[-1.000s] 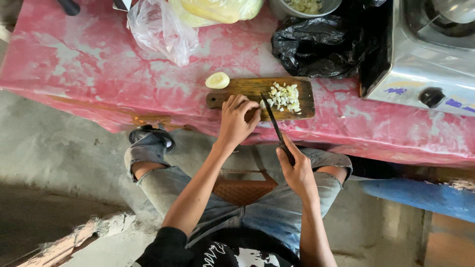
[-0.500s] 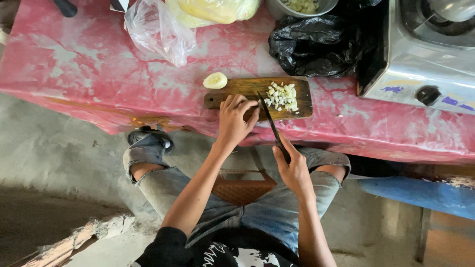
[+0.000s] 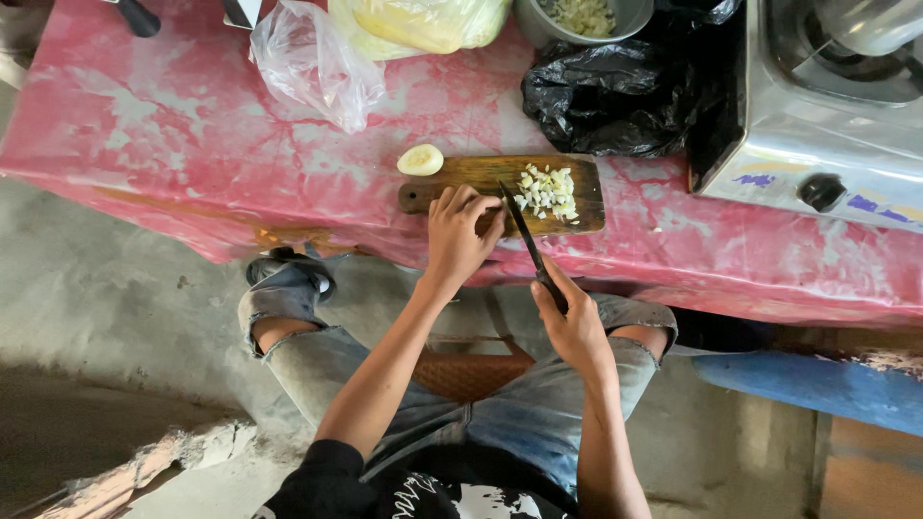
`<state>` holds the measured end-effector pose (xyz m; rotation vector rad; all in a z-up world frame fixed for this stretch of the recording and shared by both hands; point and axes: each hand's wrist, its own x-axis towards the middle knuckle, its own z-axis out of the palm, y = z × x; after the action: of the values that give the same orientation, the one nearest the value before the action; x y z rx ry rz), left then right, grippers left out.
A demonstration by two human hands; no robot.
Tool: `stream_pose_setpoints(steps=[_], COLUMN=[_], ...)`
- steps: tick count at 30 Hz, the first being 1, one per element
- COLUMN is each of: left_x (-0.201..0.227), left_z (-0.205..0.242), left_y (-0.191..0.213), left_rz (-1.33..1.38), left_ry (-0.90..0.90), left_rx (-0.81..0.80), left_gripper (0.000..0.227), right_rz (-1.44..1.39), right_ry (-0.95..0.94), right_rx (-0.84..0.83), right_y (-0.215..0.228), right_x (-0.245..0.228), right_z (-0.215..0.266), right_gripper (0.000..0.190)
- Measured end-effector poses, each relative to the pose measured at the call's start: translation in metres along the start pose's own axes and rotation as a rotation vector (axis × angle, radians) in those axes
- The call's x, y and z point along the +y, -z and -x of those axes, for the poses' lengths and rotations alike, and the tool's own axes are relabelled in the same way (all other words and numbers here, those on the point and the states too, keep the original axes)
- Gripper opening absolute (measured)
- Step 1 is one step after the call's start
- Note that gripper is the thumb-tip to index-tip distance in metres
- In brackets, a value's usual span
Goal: The person chops a white vegetable on a wooden cutting board with a knife, scrapes the pieces into a bowl, and then slices a yellow vegetable.
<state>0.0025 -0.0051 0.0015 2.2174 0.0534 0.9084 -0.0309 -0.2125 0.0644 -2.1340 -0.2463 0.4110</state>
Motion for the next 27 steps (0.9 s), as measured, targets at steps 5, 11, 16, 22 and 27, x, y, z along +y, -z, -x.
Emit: stream_pose_setpoints(steps=[5,11,16,22,27], left_x=[0.000,0.001,0.001,0.000,-0.001], left_z=[-0.001,-0.001,-0.001,0.000,0.001], left_y=[-0.001,-0.001,-0.001,-0.003,-0.004], left_rz=[-0.012,-0.033,-0.047,-0.057,-0.072], left_ry=[0.000,-0.009,-0.017,-0.016,-0.021], left_rx=[0.010,0.019,0.016,0.028,0.010], left_gripper=[0.016,0.017,0.019,0.018,0.017], right_rz=[-0.012,-0.037,-0.069,-0.107,-0.144], right_ry=[-0.001,-0.007,-0.038,-0.045,-0.086], right_rx=[-0.011,-0.012,-0.024,-0.031,-0.065], right_y=[-0.001,-0.002,-0.002,-0.004,-0.004], right_x=[0.006,0.011,0.013,0.026,0.028], right_z=[-0.002,-0.003,-0.004,-0.008,-0.009], right_gripper=[0.058,0.058,0.059,0.059,0.060])
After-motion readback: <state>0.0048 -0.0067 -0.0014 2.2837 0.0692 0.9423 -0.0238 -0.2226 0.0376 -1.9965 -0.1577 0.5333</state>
